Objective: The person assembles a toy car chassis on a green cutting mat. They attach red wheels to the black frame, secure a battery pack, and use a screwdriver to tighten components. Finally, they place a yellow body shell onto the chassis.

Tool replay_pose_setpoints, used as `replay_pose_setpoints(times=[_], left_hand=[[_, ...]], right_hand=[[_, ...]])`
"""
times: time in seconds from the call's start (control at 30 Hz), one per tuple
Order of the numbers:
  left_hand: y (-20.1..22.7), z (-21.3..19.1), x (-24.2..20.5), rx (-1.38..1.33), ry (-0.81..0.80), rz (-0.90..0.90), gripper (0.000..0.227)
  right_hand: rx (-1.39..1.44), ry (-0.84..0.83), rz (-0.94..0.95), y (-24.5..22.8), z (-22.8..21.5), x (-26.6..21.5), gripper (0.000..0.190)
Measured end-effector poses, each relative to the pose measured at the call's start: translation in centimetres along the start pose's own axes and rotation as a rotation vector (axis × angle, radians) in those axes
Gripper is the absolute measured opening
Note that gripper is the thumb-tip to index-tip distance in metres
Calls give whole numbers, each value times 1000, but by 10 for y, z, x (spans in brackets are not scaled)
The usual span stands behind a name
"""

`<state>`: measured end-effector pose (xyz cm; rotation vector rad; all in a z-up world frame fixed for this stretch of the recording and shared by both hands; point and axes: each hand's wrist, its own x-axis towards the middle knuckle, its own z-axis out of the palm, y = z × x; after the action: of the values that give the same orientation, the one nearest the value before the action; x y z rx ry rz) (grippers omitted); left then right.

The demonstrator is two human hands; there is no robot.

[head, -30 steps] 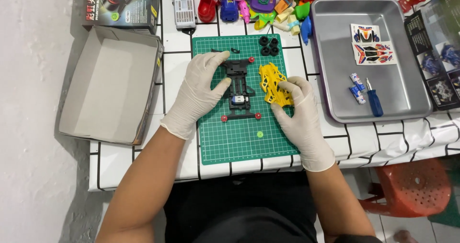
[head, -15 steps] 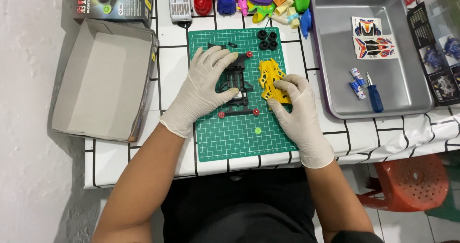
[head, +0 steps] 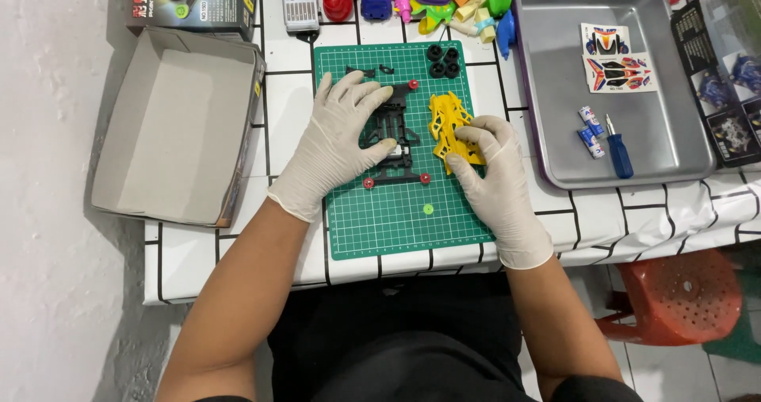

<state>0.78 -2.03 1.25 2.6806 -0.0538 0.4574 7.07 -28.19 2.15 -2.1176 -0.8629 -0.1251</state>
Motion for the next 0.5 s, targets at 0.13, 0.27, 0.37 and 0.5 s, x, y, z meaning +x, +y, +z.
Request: replay_pose_setpoints(times=[0.13,0.27,0.37,0.5], left_hand=[[-1,0,0,25,-6,5,76],[1,-4,0,-9,6,27,72],[4,-9,0,-43,46,38,65],[1,-12,-1,-110,106,7,59]], right_hand=[[-8,14,-7,4,2,0,29],[2,173,-131,4,1,-3,23],[47,318,-243,6,-4,-4,17],[110,278,-187,10,-1,-8,15]])
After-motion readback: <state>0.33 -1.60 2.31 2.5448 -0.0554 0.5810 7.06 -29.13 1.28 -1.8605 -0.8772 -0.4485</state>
